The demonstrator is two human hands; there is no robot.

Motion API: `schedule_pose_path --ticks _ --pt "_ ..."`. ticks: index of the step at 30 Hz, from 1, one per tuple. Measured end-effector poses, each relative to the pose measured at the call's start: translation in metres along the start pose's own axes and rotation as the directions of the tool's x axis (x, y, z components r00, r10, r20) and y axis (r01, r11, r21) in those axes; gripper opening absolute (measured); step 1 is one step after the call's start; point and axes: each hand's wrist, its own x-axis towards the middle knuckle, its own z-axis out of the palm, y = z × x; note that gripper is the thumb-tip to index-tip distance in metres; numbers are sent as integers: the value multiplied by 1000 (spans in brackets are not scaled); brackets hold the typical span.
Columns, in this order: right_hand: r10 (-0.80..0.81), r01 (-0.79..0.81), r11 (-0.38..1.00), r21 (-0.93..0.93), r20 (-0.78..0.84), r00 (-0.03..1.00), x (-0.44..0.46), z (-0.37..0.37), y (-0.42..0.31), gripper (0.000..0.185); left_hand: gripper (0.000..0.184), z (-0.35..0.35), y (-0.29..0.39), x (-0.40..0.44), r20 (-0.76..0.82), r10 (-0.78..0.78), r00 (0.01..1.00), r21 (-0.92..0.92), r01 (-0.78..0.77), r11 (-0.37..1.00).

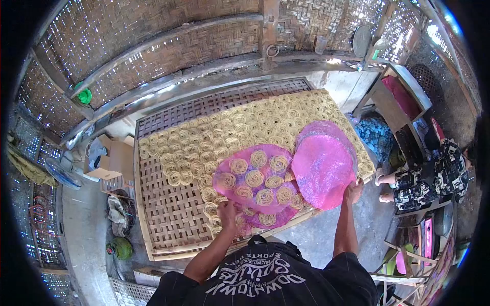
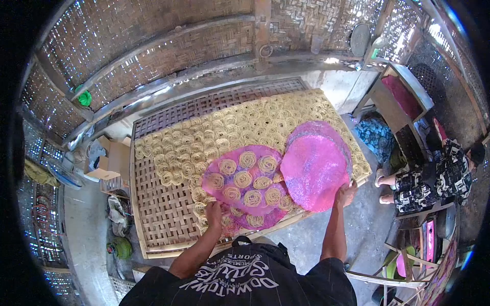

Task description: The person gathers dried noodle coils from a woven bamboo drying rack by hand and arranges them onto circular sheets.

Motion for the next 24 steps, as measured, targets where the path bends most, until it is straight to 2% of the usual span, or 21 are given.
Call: schedule_pose_path --ticks 2,3,4,5,7,8,11,14,15,17,18,19,20,21,22,23,24 --pt "-341 340 940 -30 -59 938 -14 -7 -16 39 26 -15 3 -14 61 -32 998 118 24 993" --pt "-498 496 867 -49 -89 863 -23 -6 -29 39 27 -19 5 -18 60 45 997 229 -57 972" --pt "-600 599 789 136 -44 799 -38 -4 -42 35 28 -23 7 -22 70 116 991 338 -134 932" --pt "-696 665 676 317 -21 718 -56 -2 -55 32 28 -24 7 -28 91 184 979 440 -205 874" --pt "-813 698 573 430 190 551 -91 2 -82 20 28 -6 18 -39 140 449 882 506 -454 733" --pt "-870 747 488 452 177 461 -110 3 -97 16 28 2 22 -41 167 569 805 532 -560 635" --pt "-872 728 488 481 307 382 -136 8 -127 19 43 7 11 -23 177 657 733 629 -598 497" --pt "-866 745 489 453 349 357 -142 40 -155 23 61 2 -2 -21 71 534 843 664 -439 605" --pt "-863 758 491 429 356 358 -143 59 -161 24 68 6 7 -32 42 440 897 609 -372 700" --pt "-896 850 412 327 315 313 -141 98 -171 28 83 18 35 -66 7 237 972 483 -211 850" --pt "-911 888 369 273 297 288 -141 119 -174 30 87 17 29 -64 65 281 958 504 -274 819" --pt "-892 878 399 263 332 306 -139 141 -171 31 91 13 13 -62 120 319 940 521 -333 786" --pt "-837 858 455 239 443 320 -137 142 -179 31 94 7 -7 -58 174 351 920 535 -387 751" --pt "-768 838 506 207 551 328 -133 140 -190 30 91 2 -34 -44 221 367 904 490 -428 760" --pt "-683 817 552 166 652 329 -132 141 -198 30 87 0 -35 -45 266 442 857 497 -515 699" --pt "-695 750 613 249 621 361 -126 158 -193 28 84 -2 -32 -47 314 508 802 501 -594 630" --pt "-662 733 630 255 669 336 -123 159 -195 28 80 -2 -24 -51 365 564 741 499 -667 553"
